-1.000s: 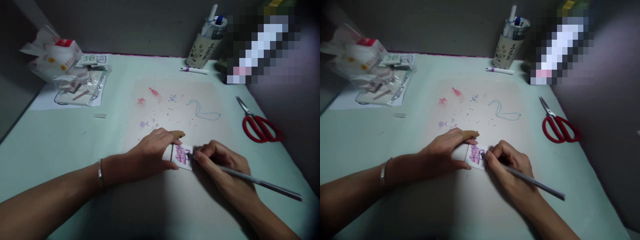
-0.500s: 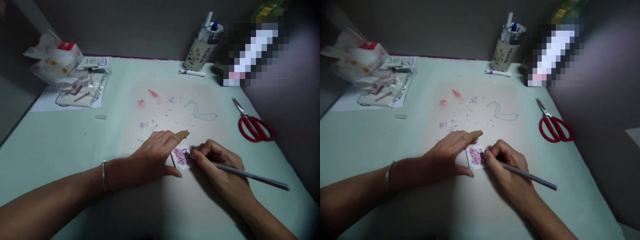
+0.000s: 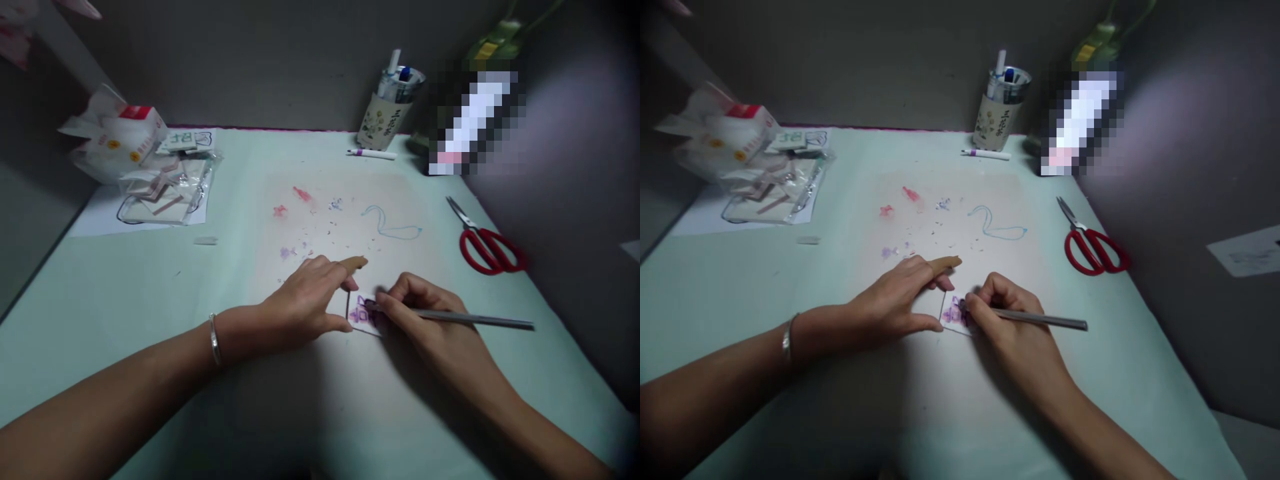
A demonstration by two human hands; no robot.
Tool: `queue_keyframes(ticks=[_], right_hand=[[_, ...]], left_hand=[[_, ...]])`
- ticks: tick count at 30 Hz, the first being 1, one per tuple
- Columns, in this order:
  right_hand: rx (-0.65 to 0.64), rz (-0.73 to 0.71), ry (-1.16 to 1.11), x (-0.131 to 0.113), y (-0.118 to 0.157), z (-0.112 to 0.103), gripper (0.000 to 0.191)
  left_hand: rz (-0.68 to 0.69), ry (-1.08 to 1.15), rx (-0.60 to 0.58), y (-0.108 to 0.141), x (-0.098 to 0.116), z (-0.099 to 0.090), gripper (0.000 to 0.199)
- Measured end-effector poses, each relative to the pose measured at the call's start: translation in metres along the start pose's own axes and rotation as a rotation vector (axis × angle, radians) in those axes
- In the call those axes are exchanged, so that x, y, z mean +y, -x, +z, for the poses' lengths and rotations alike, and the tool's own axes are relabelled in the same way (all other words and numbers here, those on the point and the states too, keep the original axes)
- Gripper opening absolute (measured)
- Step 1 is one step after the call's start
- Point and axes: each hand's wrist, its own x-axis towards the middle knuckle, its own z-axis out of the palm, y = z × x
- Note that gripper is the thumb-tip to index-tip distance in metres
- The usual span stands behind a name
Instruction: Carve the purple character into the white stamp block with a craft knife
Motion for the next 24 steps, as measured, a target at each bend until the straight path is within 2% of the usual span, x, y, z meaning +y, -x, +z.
queue_keyframes(ticks=[4,13,18,24], right_hand=[[0.082,0.002,-0.004,-0.001,0.009,0.006,0.033],[0.268,0.043,0.066,0.007,0.025,0.024,0.033],[0.3,0.006,0.085,0.012,0.029,0.028,0.034],[0.309,-0.001,0.072,0.012,0.031,0.029,0.034]], left_hand=[[-0.009,-0.036,0.047,0.001,0.001,0.009,0.094],[0.075,-0.153,0.169,0.007,0.002,0.022,0.096],[0.104,-0.198,0.22,0.008,0.001,0.026,0.092],[0.137,-0.224,0.252,0.009,0.004,0.026,0.097]])
